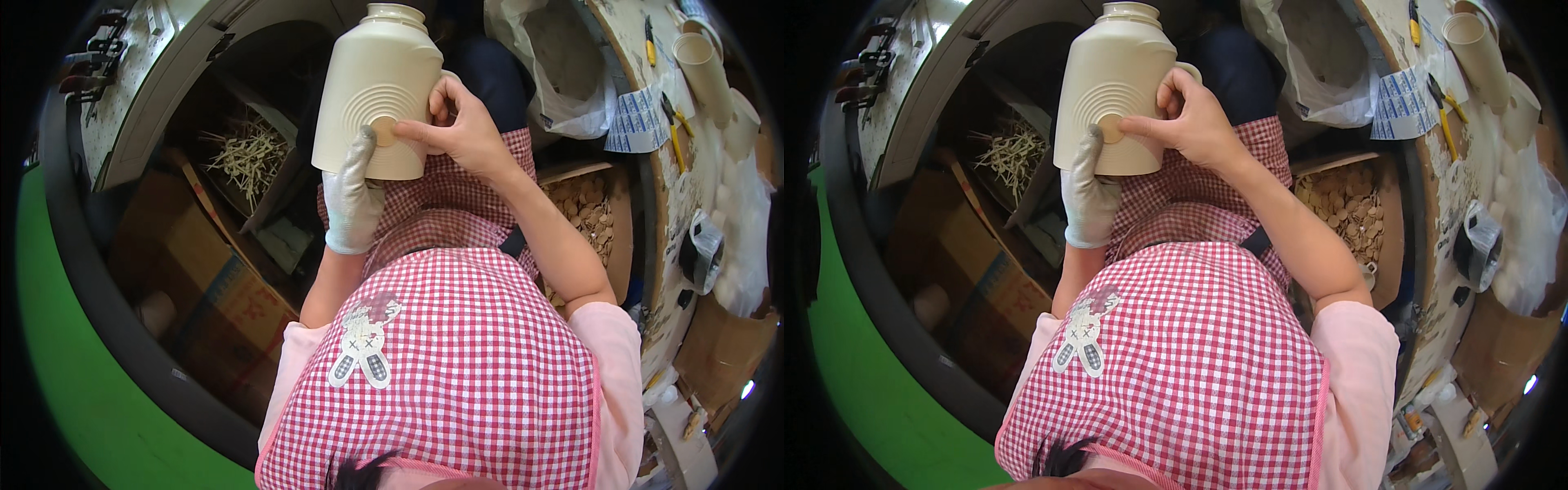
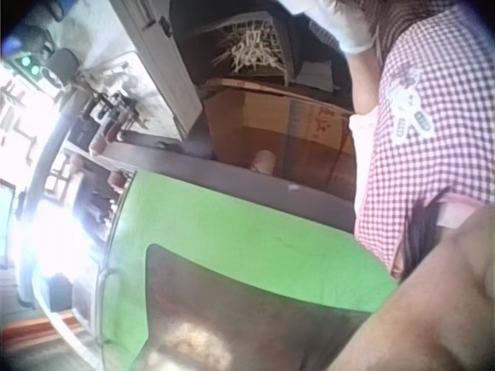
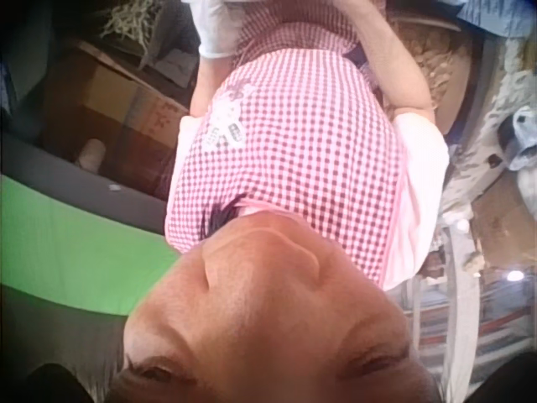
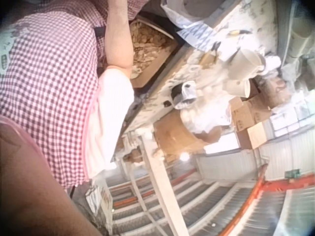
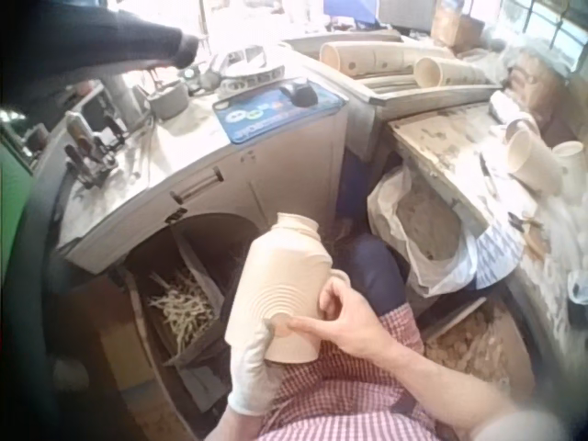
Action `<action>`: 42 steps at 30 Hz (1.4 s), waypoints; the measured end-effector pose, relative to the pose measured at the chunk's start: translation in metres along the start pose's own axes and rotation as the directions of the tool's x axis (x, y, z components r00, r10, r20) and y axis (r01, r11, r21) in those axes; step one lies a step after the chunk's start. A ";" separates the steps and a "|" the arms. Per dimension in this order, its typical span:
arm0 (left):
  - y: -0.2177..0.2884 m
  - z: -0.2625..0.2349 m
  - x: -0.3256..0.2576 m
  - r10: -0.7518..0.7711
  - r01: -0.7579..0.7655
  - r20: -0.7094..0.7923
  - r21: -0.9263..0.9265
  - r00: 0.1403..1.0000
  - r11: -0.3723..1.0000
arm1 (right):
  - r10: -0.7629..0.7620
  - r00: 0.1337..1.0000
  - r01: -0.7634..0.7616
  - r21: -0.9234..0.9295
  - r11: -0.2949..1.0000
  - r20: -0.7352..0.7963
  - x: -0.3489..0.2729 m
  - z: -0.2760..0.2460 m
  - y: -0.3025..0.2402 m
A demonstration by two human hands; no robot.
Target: The person assembles white plastic pitchers by inserting a circular wooden base into the bottom of each unit. They retrieve pitchers from a nearby machine, insert the base, and place the finished items on a table.
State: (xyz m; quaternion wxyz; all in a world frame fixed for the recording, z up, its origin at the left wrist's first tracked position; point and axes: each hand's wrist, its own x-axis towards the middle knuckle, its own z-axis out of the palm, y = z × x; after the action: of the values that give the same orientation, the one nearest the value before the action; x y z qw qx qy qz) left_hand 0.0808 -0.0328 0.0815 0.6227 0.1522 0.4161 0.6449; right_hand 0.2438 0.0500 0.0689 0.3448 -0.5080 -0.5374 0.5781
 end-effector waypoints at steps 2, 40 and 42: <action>-0.005 0.004 -0.001 0.047 -0.047 0.002 0.083 0.999 0.995 | -0.085 0.996 0.085 -0.027 0.996 -0.003 -0.001 -0.004 0.002; 0.030 0.027 0.012 -0.130 0.133 -0.043 0.084 0.991 0.988 | 0.097 0.921 -0.136 0.077 0.988 0.379 0.007 -0.111 -0.080; 0.031 0.029 0.011 -0.133 0.139 -0.069 0.097 0.989 0.985 | 0.081 0.920 -0.016 -0.170 0.985 0.384 -0.012 -0.063 -0.077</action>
State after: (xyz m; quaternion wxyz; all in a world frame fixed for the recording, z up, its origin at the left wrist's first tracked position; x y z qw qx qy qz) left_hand 0.0783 -0.0087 0.1179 0.6436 0.1347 0.4770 0.5832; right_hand 0.2957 0.0703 0.1521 0.1737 -0.4227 -0.6282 0.6297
